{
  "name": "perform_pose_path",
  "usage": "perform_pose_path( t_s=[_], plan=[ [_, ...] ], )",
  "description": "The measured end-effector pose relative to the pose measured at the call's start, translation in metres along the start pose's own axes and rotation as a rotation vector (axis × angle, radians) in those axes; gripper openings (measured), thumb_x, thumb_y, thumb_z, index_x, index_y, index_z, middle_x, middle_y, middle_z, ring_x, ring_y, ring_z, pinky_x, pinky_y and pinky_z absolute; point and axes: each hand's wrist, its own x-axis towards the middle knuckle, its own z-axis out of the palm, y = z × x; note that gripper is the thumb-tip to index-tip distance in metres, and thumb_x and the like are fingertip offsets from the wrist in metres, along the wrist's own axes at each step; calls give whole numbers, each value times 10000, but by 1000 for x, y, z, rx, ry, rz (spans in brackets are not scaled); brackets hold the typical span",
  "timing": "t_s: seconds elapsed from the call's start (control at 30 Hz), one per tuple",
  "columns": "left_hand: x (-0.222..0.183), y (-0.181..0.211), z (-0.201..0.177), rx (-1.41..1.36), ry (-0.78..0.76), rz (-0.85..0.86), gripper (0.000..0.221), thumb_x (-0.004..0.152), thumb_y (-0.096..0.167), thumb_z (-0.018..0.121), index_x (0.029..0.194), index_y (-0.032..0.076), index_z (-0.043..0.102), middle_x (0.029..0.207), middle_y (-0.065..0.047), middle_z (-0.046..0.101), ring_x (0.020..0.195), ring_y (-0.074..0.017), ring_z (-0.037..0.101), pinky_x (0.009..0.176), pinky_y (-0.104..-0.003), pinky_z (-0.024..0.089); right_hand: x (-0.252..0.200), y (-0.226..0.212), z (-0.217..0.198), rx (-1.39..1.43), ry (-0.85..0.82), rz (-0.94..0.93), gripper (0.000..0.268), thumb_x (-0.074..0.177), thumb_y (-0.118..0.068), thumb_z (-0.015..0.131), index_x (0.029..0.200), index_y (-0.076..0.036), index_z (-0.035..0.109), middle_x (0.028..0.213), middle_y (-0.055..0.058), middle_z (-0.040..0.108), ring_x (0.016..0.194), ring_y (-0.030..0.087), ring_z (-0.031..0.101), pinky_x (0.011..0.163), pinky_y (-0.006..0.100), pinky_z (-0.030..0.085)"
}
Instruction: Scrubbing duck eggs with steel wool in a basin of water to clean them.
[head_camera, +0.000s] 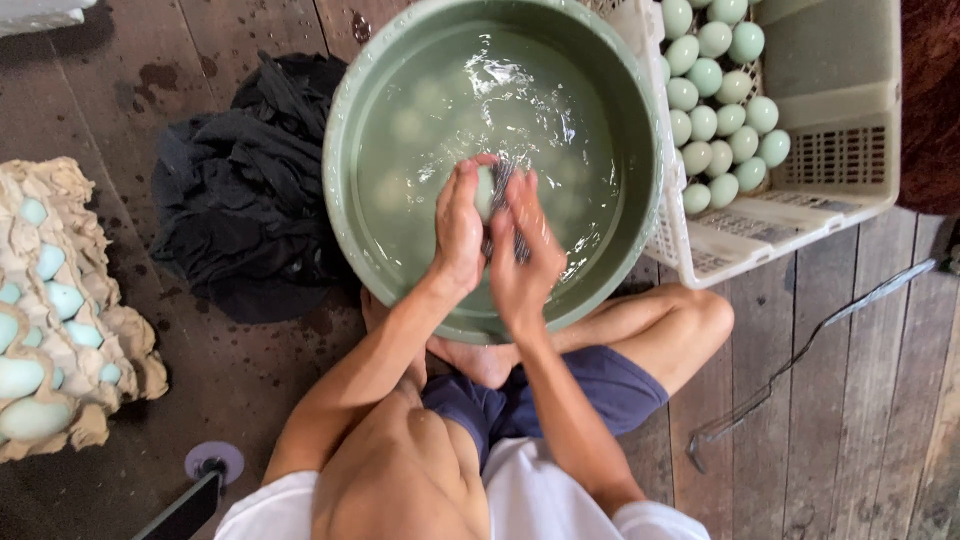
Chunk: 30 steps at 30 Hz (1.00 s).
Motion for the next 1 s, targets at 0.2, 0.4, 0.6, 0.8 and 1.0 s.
perform_pose_path(
  t_s=[0.2, 0.4, 0.6, 0.8, 1.0],
  plan=[
    [-8, 4, -4, -10, -77, -20, 284, 1089, 297, 416, 1082, 110, 630, 920, -20, 586, 849, -124, 554, 765, -271, 487, 32, 0, -1, -9, -50, -148, 152, 967, -52, 710, 1093, -81, 791, 1157, 156, 756, 1219, 386, 645, 1073, 485, 523],
    [6, -4, -6, -179, -45, -131, 318, 1085, 371, 418, 1115, 136, 631, 890, -129, 722, 741, -180, 710, 602, -241, 567, -8, -19, -9, -17, -60, -3, 209, 983, -108, 706, 1189, -115, 743, 1317, 141, 677, 1274, 346, 592, 1064, 471, 525],
    [-10, -1, -6, 6, -87, 43, 307, 1107, 258, 393, 1125, 66, 631, 1071, -65, 604, 1026, -177, 550, 972, -353, 488, 22, -7, 5, -30, -17, -67, 234, 970, -8, 700, 1174, -107, 760, 1236, 141, 729, 1292, 361, 600, 1132, 476, 485],
    [14, -27, -15, -85, -20, 10, 358, 1080, 332, 446, 1138, 47, 655, 979, -83, 639, 921, -169, 619, 889, -326, 529, -5, 6, 0, 30, -27, 246, 261, 1070, -158, 572, 1290, -79, 686, 1330, 166, 675, 1328, 324, 555, 1150, 492, 443],
    [-4, 0, -10, -82, -17, 79, 327, 1086, 234, 413, 1050, 45, 678, 894, -47, 631, 863, -147, 621, 864, -290, 535, -9, -1, 13, 61, -11, -181, 204, 917, 2, 754, 1098, -87, 788, 1210, 157, 741, 1244, 394, 638, 1074, 499, 524]
  ],
)
